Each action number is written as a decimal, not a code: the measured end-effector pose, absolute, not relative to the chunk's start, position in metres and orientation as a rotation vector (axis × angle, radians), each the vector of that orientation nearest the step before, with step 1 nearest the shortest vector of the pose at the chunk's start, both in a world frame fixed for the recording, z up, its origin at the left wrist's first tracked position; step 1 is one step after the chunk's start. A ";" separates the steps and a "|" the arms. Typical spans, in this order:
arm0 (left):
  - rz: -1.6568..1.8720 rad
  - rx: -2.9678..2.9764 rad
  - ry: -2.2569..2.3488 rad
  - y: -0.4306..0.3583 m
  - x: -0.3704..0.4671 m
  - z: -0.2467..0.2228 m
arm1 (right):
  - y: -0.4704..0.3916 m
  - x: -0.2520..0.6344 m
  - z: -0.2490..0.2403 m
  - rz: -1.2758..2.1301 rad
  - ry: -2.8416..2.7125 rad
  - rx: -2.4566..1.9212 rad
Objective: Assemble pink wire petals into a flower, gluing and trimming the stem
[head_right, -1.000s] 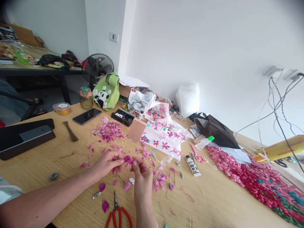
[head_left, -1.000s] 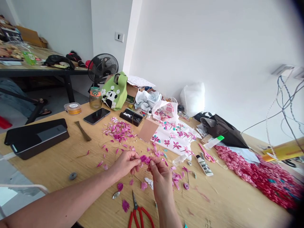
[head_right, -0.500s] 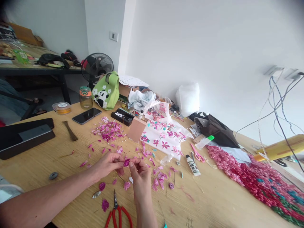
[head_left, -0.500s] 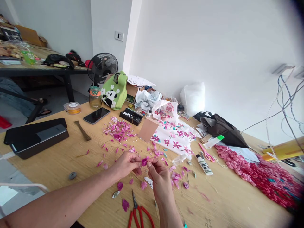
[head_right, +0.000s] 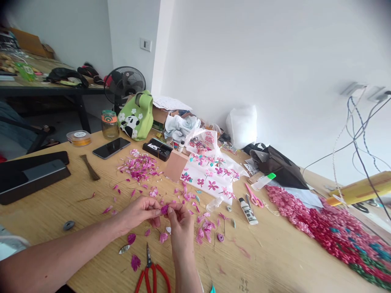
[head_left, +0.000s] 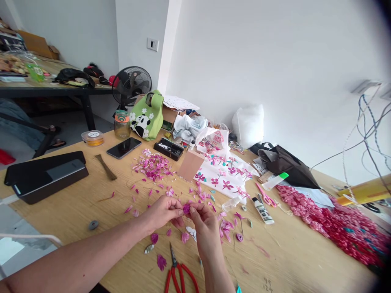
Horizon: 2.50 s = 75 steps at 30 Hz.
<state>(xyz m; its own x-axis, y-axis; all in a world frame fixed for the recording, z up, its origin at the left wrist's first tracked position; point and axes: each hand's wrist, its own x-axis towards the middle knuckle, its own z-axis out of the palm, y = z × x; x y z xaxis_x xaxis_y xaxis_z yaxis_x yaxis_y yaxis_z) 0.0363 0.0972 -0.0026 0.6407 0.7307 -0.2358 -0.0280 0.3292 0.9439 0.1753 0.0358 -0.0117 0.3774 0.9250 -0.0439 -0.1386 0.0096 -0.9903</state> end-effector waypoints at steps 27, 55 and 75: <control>0.586 1.118 0.718 0.097 0.036 0.002 | 0.034 0.170 -0.008 0.865 -0.875 -1.315; 0.694 1.495 0.784 0.095 0.035 0.001 | 0.034 0.168 -0.006 0.886 -0.984 -1.439; 0.622 1.338 0.722 0.103 0.035 -0.003 | 0.031 0.172 -0.002 0.833 -1.053 -1.482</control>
<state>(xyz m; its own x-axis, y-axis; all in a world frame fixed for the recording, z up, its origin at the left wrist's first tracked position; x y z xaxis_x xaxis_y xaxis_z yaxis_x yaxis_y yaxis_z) 0.0347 0.1027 -0.0027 0.6394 0.7613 -0.1081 0.0067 0.1351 0.9908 0.1719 0.0311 -0.0022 0.3618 0.9313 0.0417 0.1738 -0.0234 -0.9845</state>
